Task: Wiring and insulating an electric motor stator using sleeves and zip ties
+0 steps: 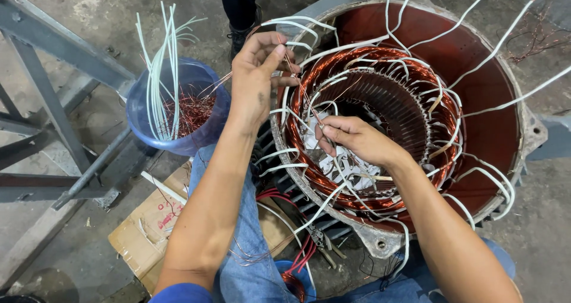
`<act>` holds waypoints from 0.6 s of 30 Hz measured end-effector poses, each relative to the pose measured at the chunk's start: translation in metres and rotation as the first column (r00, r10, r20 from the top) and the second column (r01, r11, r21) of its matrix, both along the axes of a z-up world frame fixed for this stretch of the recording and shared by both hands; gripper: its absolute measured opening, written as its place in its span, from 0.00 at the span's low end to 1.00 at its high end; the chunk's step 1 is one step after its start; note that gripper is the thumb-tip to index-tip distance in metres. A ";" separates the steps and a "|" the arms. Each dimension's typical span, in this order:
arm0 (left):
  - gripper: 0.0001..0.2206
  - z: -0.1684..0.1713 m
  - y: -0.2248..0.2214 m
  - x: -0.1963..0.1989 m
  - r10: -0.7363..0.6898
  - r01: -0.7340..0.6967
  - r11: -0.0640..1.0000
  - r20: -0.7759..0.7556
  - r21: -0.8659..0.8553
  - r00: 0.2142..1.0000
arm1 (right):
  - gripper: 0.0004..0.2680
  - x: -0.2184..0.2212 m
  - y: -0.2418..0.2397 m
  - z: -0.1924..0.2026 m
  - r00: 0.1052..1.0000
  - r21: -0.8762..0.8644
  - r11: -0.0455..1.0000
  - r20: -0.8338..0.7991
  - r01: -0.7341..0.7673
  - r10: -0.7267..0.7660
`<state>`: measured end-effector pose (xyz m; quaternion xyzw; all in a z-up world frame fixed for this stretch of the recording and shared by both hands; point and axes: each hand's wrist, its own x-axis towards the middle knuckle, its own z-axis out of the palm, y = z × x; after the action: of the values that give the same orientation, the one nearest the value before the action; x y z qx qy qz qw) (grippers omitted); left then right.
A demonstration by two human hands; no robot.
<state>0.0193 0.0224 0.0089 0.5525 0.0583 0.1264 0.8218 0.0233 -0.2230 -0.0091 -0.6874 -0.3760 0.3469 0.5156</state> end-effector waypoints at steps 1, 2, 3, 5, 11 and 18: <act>0.05 -0.002 0.000 0.001 -0.003 0.003 1.000 0.001 0.000 1.000 | 0.13 0.000 -0.001 0.000 1.000 0.000 1.000 0.001 0.003 -0.003; 0.04 -0.003 0.001 0.002 0.008 -0.008 1.000 -0.013 -0.021 1.000 | 0.13 0.000 0.000 0.000 1.000 -0.005 1.000 -0.014 0.014 -0.014; 0.03 -0.004 0.002 0.003 0.018 -0.020 0.999 -0.026 -0.043 0.999 | 0.13 0.000 -0.001 0.000 0.999 -0.010 1.000 -0.029 0.025 -0.026; 0.03 -0.009 0.003 0.007 0.038 -0.042 0.996 -0.060 -0.078 0.998 | 0.13 0.001 0.000 -0.002 0.999 0.005 1.000 -0.025 0.022 -0.022; 0.12 -0.007 -0.001 0.005 0.183 -0.157 0.968 -0.123 0.194 0.975 | 0.13 0.003 -0.003 -0.007 1.000 0.043 0.999 -0.013 0.027 -0.026; 0.06 -0.020 -0.006 0.003 0.105 -0.125 0.886 0.069 0.446 0.992 | 0.11 0.002 -0.002 -0.017 0.984 0.084 0.982 -0.062 0.170 -0.165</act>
<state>0.0223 0.0160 -0.0109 0.7200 0.0425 0.1965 0.6642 0.0258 -0.2252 -0.0263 -0.6833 -0.3177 0.3036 0.5831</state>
